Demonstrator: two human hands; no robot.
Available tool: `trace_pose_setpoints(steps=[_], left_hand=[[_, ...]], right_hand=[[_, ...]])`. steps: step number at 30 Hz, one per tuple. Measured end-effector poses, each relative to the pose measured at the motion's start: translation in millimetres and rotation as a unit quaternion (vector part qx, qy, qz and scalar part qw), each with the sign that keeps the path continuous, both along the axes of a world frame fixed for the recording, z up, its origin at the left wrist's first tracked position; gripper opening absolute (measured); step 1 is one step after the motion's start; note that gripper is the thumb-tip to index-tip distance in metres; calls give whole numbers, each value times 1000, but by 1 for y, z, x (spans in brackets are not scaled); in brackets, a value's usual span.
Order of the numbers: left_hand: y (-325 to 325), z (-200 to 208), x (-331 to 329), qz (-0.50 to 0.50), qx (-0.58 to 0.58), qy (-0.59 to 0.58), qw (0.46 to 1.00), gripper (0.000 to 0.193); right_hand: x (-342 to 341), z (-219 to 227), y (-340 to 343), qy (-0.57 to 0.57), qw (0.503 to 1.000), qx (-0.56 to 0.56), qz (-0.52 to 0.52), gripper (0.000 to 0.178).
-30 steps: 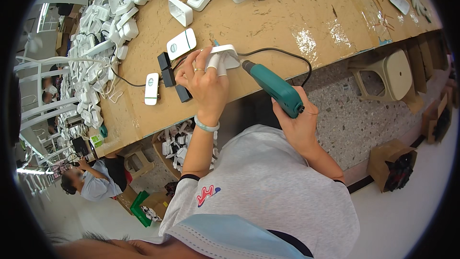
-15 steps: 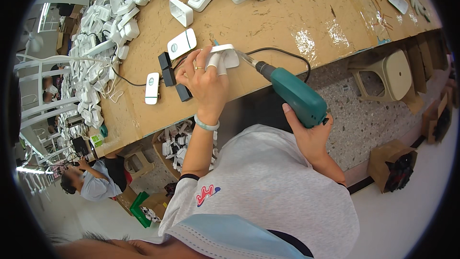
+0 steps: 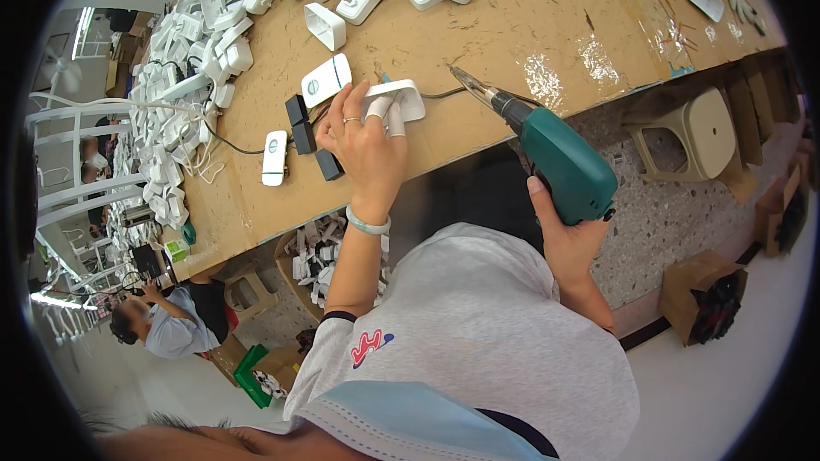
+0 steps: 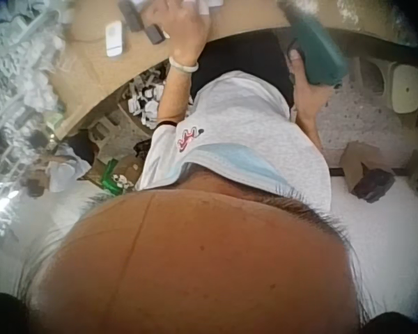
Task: Assemble electronic components into plastic housings using an electric screwdriver.
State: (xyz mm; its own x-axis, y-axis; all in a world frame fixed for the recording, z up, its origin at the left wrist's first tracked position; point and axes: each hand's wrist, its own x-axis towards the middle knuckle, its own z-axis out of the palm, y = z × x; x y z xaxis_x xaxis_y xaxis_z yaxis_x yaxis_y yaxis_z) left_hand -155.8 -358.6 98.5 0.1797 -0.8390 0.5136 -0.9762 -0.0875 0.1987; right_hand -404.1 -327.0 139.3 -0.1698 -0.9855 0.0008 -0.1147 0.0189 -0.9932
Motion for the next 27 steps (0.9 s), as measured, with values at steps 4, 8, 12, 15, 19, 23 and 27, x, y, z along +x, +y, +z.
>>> trace_pose_setpoints(steps=[4,8,12,15,19,23,27], left_hand=[[5,6,4,-9,30,35,999,20],[17,9,14,-21,25,180,983,16],[59,29,29,-31,26,320,947,16],[118,33,53,5,-53,578,814,20],[229,23,114,140,-170,726,652,26],[330,-44,153,260,-189,733,599,30],[394,-192,174,360,-164,764,510,28]], right_hand=[[0,1,-1,8,1000,3,2,18],[2,0,0,-14,999,7,30,20],[5,1,3,-30,999,12,17,24],[12,4,0,-37,999,5,-11,24],[18,8,-4,3,1000,-10,18,20],[31,10,0,8,999,-5,36,21],[35,16,2,-1,999,0,46,21]])
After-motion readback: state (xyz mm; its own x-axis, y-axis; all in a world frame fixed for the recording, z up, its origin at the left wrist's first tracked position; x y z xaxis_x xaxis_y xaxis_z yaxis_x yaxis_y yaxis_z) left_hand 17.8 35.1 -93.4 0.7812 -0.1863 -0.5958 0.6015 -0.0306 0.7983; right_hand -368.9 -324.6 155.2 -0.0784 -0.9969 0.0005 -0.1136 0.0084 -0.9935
